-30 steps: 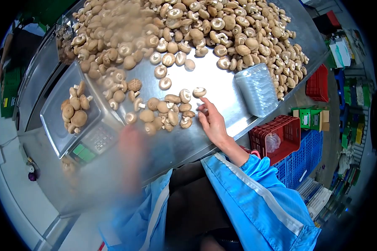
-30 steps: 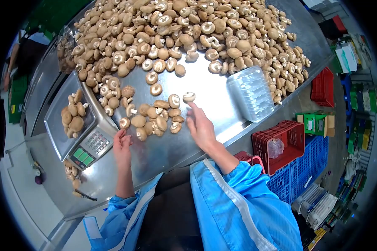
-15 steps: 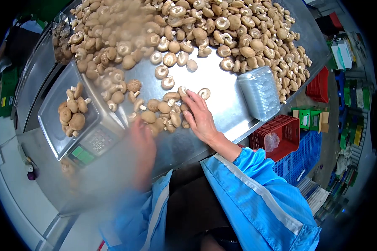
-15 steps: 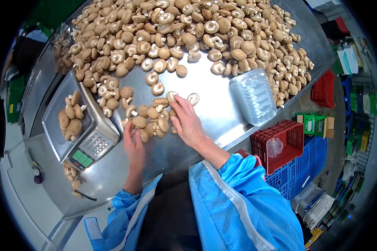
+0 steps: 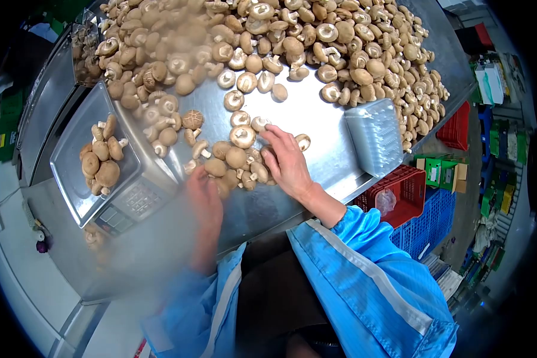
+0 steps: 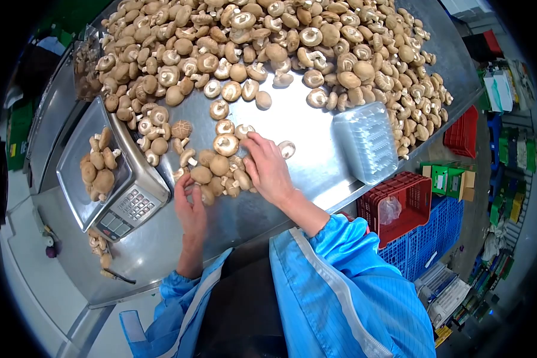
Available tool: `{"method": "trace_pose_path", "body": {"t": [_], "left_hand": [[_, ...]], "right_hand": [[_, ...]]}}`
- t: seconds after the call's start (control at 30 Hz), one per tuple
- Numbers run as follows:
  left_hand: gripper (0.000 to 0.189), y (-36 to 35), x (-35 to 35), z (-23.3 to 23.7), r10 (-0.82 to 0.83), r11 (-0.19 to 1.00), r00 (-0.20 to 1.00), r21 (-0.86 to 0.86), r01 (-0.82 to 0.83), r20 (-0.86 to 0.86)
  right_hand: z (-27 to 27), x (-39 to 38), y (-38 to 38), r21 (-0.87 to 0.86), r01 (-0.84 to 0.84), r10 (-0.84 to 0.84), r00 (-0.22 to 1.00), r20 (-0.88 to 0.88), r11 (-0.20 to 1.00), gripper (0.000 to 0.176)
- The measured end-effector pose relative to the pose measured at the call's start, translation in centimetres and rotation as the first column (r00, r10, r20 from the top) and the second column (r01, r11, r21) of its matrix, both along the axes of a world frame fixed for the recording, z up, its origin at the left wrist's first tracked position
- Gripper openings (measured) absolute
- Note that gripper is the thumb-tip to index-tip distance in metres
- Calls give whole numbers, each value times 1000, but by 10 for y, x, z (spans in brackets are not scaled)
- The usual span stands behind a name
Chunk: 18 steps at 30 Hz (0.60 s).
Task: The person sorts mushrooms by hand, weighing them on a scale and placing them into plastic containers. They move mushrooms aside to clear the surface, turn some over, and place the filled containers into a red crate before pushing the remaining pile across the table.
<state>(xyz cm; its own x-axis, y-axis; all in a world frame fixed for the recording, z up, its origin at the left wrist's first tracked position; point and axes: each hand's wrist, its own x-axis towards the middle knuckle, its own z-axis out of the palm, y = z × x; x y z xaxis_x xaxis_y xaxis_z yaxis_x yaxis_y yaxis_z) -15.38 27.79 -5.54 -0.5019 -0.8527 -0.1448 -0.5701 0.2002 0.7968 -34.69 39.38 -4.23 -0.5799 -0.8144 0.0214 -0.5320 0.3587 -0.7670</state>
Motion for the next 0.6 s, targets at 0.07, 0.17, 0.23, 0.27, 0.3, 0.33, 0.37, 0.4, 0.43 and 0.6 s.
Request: {"method": "trace_pose_path", "body": {"t": [0.07, 0.17, 0.23, 0.27, 0.3, 0.33, 0.37, 0.4, 0.43, 0.6], "left_hand": [[33, -4, 0, 3, -16, 999, 999, -32, 17, 45], [29, -5, -8, 18, 41, 999, 999, -30, -40, 27], [29, -7, -6, 15, 46, 999, 999, -21, -46, -2], [29, -8, -5, 13, 47, 999, 999, -18, -47, -17], [29, -8, -4, 12, 34, 999, 999, -13, -34, -4], [29, -7, 0, 11, 20, 1000, 1000, -8, -20, 10], [29, -6, 3, 10, 5, 1000, 1000, -4, -5, 25], [29, -4, 6, 8, -7, 1000, 1000, -21, 8, 31], [29, -2, 9, 5, -20, 999, 999, -39, 21, 35], [30, 1, 7, 9, -23, 999, 1000, -33, 23, 5]], "right_hand": [[0, -1, -3, -57, 80, -79, 997, 6, 995, 44], [3, -3, -5, -79, 96, -100, 994, -50, 992, 48], [6, -4, -8, -95, 50, -61, 991, -118, 994, 48], [5, -4, -11, -116, 8, -25, 990, -142, 993, 47], [3, -3, -16, -137, -33, 9, 986, -166, 990, 46], [1, -2, -20, -156, -73, 42, 981, -190, 985, 45], [1, -1, -24, -162, -90, 63, 984, -165, 983, 44], [1, -1, -29, -169, -107, 83, 987, -140, 980, 43], [1, -2, -33, -177, -123, 103, 988, -116, 977, 42], [6, -7, -38, -109, -149, 136, 983, -123, 983, 36]]}}
